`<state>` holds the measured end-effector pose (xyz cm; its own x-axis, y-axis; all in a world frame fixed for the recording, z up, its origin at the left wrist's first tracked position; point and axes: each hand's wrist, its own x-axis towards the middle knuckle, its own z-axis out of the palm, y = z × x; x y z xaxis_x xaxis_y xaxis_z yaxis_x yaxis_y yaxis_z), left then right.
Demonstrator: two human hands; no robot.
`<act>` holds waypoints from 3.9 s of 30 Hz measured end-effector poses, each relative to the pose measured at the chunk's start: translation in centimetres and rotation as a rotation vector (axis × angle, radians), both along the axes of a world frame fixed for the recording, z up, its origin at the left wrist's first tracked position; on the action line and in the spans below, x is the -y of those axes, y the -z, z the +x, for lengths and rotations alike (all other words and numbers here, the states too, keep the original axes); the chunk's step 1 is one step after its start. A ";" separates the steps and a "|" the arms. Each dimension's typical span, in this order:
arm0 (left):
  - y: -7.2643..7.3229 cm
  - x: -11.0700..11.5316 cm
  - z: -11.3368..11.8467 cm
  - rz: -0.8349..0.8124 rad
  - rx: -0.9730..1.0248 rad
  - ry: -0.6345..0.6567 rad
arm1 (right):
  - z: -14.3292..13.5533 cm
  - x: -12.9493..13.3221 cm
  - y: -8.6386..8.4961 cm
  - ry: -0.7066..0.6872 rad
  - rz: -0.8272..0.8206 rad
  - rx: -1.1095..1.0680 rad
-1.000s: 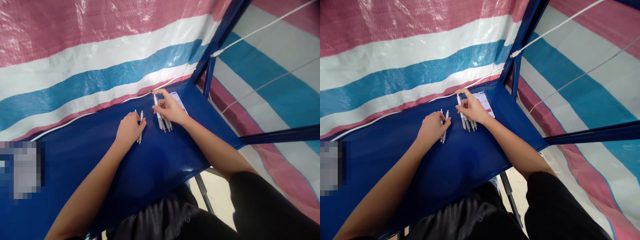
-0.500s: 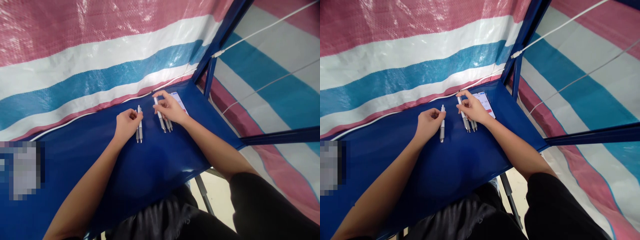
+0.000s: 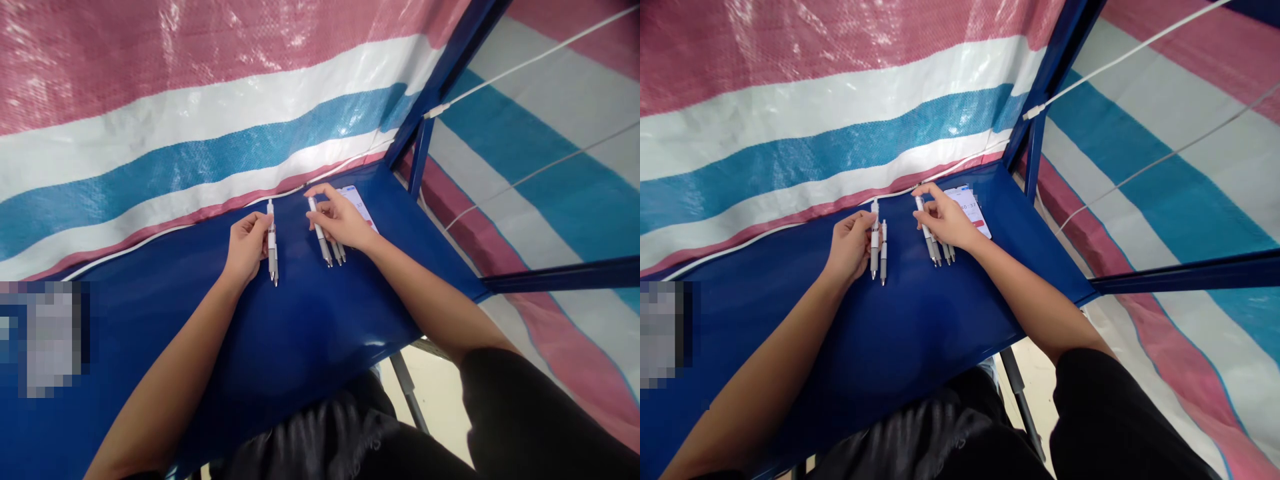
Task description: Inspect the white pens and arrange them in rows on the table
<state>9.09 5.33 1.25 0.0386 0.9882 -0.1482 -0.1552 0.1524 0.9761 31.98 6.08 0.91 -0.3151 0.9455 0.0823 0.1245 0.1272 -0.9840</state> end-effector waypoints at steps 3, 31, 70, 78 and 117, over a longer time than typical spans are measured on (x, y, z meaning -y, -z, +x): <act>0.1 -0.1 0.0 0.007 0.032 -0.030 | 0.1 -0.2 0.4 -0.036 0.019 0.001; 0.9 -0.8 0.0 0.004 0.116 -0.090 | 0.0 0.7 0.4 0.139 0.546 0.951; 0.7 -1.3 -0.5 0.246 0.136 -0.038 | -1.1 2.3 -2.7 0.053 0.303 0.523; 1.2 -1.4 -0.8 0.226 0.186 -0.045 | -0.6 1.5 -2.2 0.057 0.241 0.375; 2.0 -0.3 -1.5 0.744 -1.006 0.336 | 0.7 -1.0 -1.4 0.333 0.269 -0.424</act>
